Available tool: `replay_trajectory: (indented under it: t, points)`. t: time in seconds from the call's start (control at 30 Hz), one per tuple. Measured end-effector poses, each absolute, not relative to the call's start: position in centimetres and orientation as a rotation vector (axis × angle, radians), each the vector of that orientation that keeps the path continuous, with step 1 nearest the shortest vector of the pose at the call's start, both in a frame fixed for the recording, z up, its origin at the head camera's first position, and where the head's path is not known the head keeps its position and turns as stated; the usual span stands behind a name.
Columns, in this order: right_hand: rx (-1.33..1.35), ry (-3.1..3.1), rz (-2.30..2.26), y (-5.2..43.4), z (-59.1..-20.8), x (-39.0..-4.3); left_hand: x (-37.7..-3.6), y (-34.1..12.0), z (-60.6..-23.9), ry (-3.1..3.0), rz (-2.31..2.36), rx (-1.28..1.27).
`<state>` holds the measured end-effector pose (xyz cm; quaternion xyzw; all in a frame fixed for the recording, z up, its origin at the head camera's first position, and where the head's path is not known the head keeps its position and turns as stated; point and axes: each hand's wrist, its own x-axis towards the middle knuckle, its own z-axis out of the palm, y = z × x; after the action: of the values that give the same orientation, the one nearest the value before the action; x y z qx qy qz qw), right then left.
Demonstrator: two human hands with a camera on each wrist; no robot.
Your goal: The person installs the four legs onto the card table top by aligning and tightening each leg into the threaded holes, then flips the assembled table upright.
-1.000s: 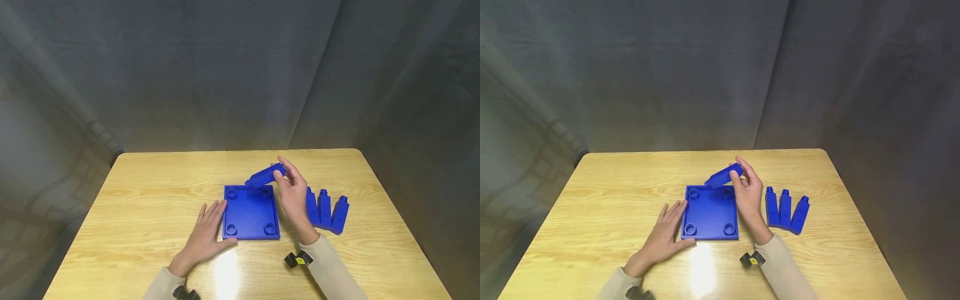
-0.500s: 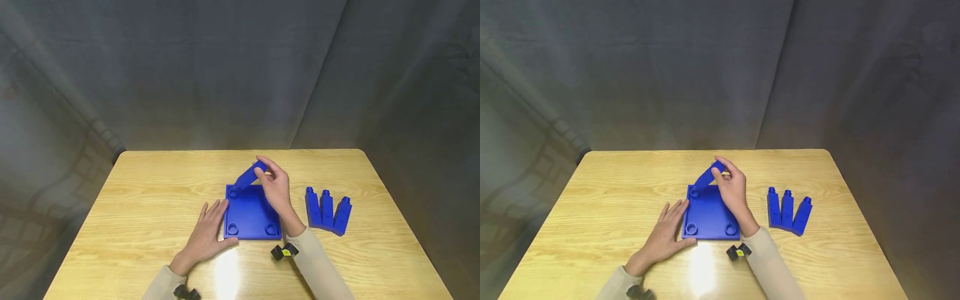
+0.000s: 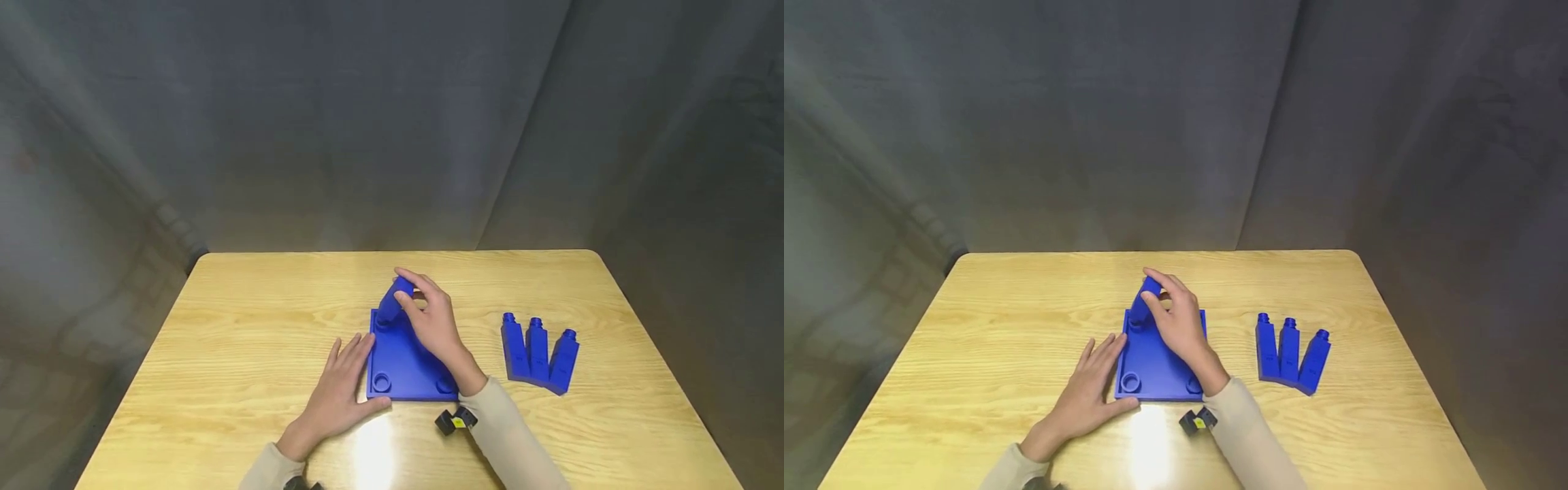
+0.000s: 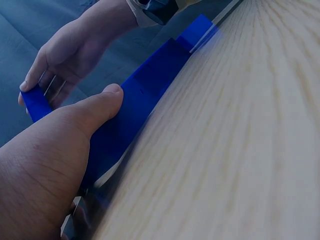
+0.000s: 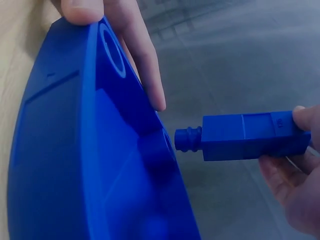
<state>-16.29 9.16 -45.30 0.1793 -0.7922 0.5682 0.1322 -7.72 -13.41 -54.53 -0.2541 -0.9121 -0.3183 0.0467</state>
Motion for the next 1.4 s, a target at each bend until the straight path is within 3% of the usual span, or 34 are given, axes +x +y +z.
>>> replay_trajectory:
  t: [1.4]
  points:
    - [0.817, -2.404, 1.653, 9.3, -45.9, -17.2, -7.7, -13.6, -54.6, -2.767, -0.942, -0.783]
